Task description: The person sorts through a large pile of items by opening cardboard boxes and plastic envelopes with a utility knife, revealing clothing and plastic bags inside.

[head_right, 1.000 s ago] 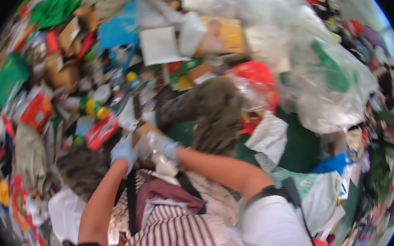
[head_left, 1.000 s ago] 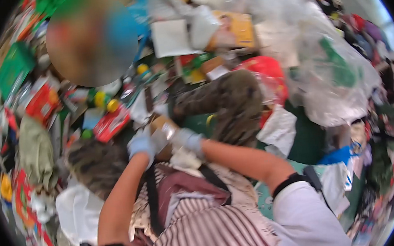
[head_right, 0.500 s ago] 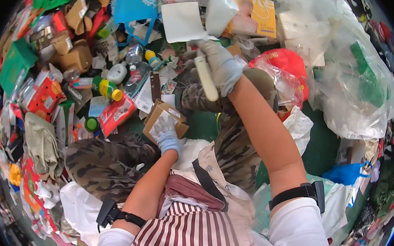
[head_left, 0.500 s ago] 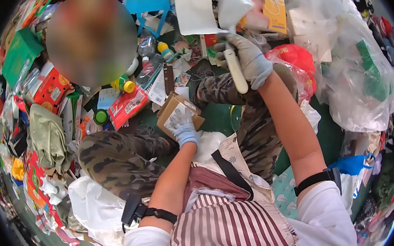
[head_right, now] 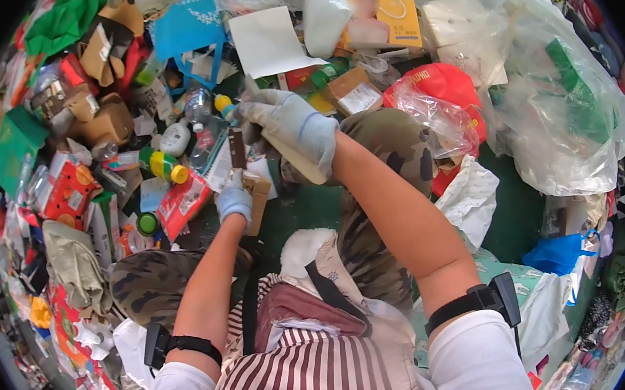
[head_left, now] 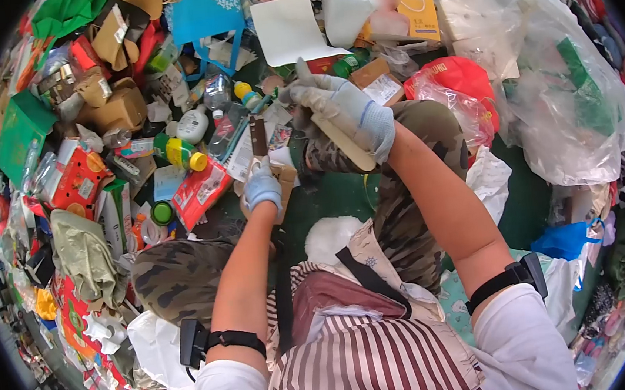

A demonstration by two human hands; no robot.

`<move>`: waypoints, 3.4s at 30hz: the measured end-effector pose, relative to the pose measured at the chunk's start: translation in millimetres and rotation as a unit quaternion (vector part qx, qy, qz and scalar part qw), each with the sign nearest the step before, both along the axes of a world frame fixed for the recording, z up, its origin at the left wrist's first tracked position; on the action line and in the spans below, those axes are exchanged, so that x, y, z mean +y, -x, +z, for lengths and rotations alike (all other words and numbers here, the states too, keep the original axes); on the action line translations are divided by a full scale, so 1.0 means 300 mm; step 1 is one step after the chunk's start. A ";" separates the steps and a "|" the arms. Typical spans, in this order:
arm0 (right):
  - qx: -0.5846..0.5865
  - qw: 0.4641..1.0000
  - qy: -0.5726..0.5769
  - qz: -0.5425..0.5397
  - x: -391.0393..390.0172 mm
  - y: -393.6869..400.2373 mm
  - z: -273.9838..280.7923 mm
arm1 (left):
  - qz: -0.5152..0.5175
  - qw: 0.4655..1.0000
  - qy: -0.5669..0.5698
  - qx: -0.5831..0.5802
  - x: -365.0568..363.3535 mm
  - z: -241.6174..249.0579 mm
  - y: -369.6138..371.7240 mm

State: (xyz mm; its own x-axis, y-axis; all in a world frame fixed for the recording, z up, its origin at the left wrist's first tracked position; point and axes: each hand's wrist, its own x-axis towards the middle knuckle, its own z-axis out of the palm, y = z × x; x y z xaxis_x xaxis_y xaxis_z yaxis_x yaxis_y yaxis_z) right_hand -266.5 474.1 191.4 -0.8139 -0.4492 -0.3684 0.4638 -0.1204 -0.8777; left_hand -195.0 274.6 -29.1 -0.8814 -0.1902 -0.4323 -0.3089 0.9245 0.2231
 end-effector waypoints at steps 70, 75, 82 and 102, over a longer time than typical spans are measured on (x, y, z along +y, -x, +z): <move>0.407 0.650 -0.432 0.475 -0.004 -0.361 -0.076 | 0.255 0.834 -0.487 0.047 0.116 0.394 -0.601; 0.386 0.628 -0.430 0.521 -0.016 -0.349 -0.046 | 0.244 0.845 -0.473 0.054 0.124 0.412 -0.616; 0.372 0.577 -0.434 0.584 -0.063 -0.335 -0.067 | 0.214 0.893 -0.384 0.096 0.135 0.464 -0.630; 0.241 0.920 -0.293 0.094 -0.238 -0.524 -0.205 | 0.631 0.265 -0.719 0.119 -0.160 0.420 -0.207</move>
State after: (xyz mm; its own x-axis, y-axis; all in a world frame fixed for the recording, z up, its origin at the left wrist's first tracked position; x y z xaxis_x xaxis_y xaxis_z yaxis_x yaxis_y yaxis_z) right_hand -109.4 402.8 129.8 -0.8742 -0.4380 -0.2098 -0.0319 0.4827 -0.8752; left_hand -132.9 226.5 96.8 -0.5426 -0.1886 -0.8185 0.0115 -0.9761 0.2172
